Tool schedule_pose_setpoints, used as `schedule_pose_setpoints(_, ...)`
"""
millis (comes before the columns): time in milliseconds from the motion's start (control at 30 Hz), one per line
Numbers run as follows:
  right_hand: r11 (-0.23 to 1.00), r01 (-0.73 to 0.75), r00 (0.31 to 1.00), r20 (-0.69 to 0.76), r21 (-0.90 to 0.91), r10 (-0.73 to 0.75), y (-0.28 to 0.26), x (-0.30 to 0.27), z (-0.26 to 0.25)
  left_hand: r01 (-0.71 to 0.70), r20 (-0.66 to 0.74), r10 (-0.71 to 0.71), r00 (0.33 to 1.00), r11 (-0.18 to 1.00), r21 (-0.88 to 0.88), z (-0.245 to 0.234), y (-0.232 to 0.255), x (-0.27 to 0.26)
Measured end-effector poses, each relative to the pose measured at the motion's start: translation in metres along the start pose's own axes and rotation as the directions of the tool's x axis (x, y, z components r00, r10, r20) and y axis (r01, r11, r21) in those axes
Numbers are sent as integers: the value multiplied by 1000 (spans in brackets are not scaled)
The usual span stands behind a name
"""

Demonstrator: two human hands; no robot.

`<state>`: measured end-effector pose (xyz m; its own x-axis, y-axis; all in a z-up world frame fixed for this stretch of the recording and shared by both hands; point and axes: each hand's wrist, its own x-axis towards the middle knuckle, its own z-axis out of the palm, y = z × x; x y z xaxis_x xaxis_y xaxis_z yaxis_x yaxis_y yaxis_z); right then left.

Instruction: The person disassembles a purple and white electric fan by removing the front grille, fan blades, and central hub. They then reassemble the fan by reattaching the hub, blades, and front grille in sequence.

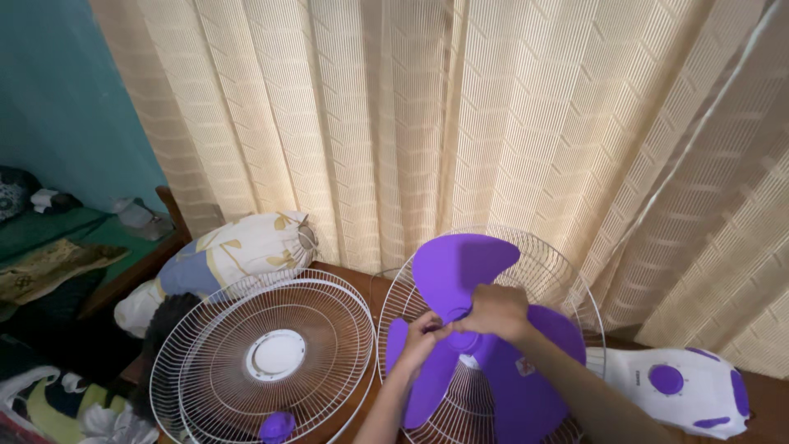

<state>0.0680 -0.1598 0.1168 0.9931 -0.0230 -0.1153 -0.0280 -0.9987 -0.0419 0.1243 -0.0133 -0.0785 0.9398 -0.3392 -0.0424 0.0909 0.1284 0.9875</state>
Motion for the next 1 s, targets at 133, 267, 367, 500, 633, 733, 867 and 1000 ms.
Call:
schedule_pose_setpoints(133, 996, 9, 1000, 2, -92, -9, -6, -4, -8, -48, 10, 48, 999, 999, -8, -1, 1, 2)
schedule_pose_setpoints(267, 989, -19, 1000, -7, -150, 18, -13, -11, -14, 20, -13, -20, 1000, 1000, -6, -1, -2, -1)
schedule_pose_setpoints(367, 989, 30, 999, 21, -148, -27, -9, -10, -18, -75, 25, 77, 997, 995, -64, -1, 3, -3)
schedule_pose_setpoints(500, 987, 19, 969, 246, -160, 21, 16, 11, -13, 20, 9, -19, 1000, 998, -65, 0, 13, -10)
schedule_pose_setpoints(633, 994, 74, 948, 316, -86, -43, 52, 42, 9, 36, 6, -36, 999, 998, -56, 2, 21, -13)
schedule_pose_setpoints(733, 973, 225, 904, 382, -46, -191, 62, 64, 30, 46, 21, -45, 999, 997, -56, 2, 27, -17)
schedule_pose_setpoints(867, 976, 211, 881, 444, -54, -166, 62, 72, 41, 44, 35, -42, 998, 998, -50, 3, 34, -23)
schedule_pose_setpoints(1000, 978, 207, 875, 450, -17, -178, 56, 54, 28, 104, 52, -103, 993, 994, -20, 3, 38, -28)
